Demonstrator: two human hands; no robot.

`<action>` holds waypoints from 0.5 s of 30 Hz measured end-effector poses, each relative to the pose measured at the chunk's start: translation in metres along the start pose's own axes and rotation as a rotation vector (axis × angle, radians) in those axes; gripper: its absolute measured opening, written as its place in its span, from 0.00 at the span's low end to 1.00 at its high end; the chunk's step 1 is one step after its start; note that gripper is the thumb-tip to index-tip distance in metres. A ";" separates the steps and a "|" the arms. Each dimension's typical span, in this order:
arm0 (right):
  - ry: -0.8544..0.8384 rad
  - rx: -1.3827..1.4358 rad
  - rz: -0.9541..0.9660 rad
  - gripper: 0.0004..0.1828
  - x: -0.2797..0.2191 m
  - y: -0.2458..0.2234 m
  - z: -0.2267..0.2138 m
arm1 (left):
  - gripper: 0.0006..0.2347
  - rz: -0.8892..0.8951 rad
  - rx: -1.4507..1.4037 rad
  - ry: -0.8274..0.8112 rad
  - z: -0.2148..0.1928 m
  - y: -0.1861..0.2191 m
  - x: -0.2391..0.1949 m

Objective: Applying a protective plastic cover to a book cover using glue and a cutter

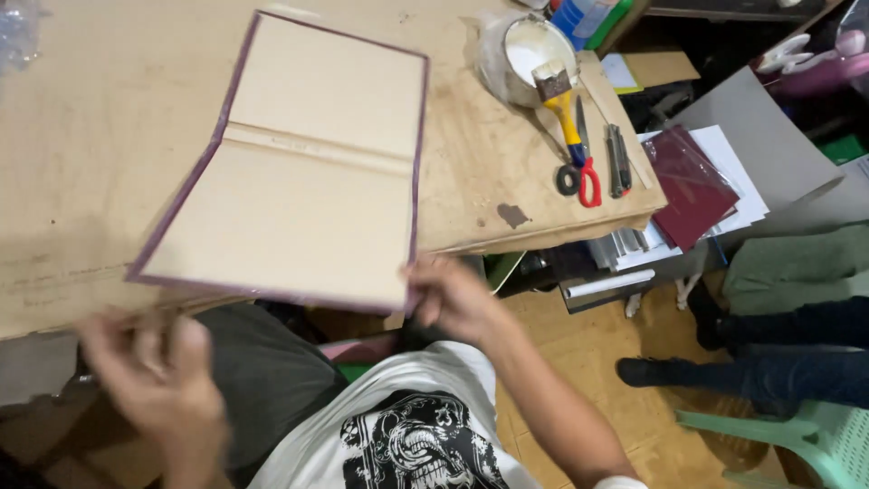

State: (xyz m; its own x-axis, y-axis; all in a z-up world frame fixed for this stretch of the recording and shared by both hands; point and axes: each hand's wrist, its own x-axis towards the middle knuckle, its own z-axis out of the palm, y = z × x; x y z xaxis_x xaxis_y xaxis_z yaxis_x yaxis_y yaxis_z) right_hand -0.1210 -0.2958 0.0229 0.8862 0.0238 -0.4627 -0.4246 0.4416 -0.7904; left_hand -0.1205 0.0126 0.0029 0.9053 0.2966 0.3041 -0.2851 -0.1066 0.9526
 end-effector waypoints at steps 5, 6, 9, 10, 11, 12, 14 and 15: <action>-0.426 -0.234 0.228 0.13 -0.053 0.049 0.065 | 0.36 -0.656 -0.411 -0.099 -0.002 0.057 -0.048; -0.451 -0.245 0.228 0.13 -0.062 0.041 0.071 | 0.36 -0.640 -0.411 -0.076 -0.010 0.055 -0.045; -0.880 -0.798 0.237 0.38 -0.084 0.015 0.081 | 0.34 -0.558 -0.342 0.012 -0.042 0.057 -0.031; -0.844 -0.840 0.140 0.33 -0.090 0.007 0.080 | 0.34 -0.665 -0.195 -0.066 -0.057 0.061 -0.021; -0.807 -0.879 0.041 0.28 -0.095 -0.002 0.077 | 0.34 -0.772 -0.049 -0.146 -0.072 0.065 -0.013; -0.817 -0.885 0.042 0.28 -0.094 -0.002 0.063 | 0.34 -0.771 -0.052 -0.134 -0.081 0.072 0.004; -0.741 -0.597 -0.090 0.23 -0.094 -0.003 0.033 | 0.35 -0.817 0.211 -0.222 -0.098 0.083 0.036; -0.749 -0.605 -0.088 0.23 -0.093 -0.004 0.020 | 0.35 -0.817 0.205 -0.212 -0.106 0.078 0.058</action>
State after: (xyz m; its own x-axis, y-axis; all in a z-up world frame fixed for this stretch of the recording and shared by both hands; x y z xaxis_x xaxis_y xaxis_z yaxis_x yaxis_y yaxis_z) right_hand -0.1985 -0.2821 0.0772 0.7192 0.6707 -0.1813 -0.1890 -0.0622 -0.9800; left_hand -0.1235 0.1224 0.0959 0.8472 0.1735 -0.5022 0.5236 -0.1122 0.8446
